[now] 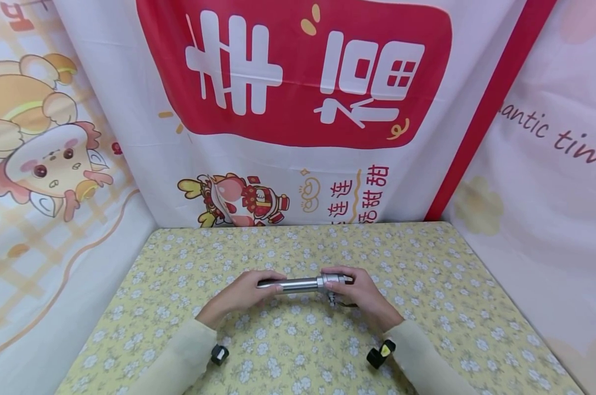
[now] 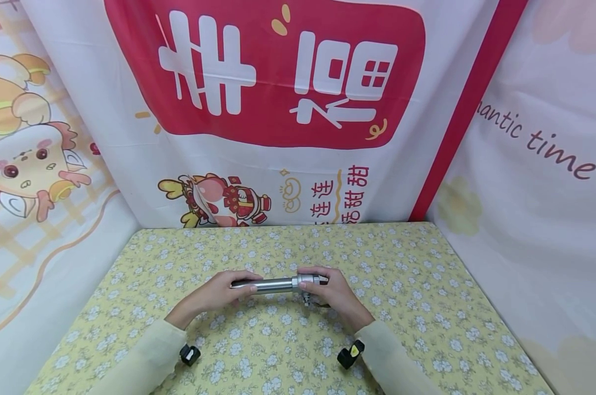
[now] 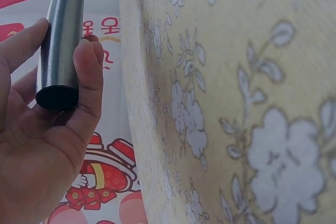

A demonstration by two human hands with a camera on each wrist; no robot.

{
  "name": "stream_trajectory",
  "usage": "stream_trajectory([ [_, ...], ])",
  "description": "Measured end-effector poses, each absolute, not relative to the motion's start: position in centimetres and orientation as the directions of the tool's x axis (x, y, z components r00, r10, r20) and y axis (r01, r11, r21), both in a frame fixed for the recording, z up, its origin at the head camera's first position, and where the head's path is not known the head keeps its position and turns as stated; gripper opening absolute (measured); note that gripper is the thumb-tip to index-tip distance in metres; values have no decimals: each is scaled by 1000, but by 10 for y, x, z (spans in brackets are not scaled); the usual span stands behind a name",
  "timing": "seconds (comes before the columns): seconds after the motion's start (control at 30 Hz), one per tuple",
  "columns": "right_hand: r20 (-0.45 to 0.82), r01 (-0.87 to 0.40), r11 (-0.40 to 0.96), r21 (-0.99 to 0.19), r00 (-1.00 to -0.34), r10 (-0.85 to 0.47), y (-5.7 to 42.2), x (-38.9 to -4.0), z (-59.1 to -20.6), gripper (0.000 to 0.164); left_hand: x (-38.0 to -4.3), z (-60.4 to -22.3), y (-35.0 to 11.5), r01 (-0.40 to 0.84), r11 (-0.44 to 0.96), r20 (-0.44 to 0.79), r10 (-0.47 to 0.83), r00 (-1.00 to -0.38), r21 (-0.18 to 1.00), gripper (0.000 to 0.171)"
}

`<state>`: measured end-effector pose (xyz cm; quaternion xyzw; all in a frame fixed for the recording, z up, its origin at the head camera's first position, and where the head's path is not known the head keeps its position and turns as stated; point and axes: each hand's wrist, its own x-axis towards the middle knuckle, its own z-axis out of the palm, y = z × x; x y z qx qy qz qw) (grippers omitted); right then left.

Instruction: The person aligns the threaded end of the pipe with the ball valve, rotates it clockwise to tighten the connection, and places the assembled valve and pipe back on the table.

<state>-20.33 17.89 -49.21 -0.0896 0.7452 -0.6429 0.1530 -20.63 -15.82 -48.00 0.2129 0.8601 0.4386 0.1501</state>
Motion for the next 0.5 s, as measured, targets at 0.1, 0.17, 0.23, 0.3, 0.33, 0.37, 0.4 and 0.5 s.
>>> stream_trajectory([
  [0.1,-109,59,157,-986,-937,-331,179,-203,-492,49,-206,-481,-158,234,521,-69,498,-864,821,39],
  [0.17,-109,60,153,-986,-937,-332,179,-203,-492,52,-206,-481,-158,234,516,-68,500,-864,824,39],
  [0.23,-111,64,151,-987,-937,-330,179,-203,-493,55,-206,-481,-158,235,510,-65,502,-862,827,38],
  [0.3,-114,68,147,-987,-937,-329,179,-203,-493,58,-205,-481,-158,237,509,-63,504,-861,828,37],
  [0.33,-115,69,148,-987,-937,-330,179,-204,-493,59,-205,-481,-157,237,506,-62,505,-861,829,36],
  [0.37,-116,70,147,-987,-937,-330,179,-204,-493,60,-205,-481,-157,238,505,-61,505,-861,830,36],
  [0.4,-116,70,147,-987,-936,-331,179,-204,-493,60,-205,-481,-157,241,506,-58,504,-862,828,36],
  [0.5,-118,73,146,-987,-935,-334,180,-203,-493,61,-204,-480,-157,264,515,-39,504,-863,816,35],
])
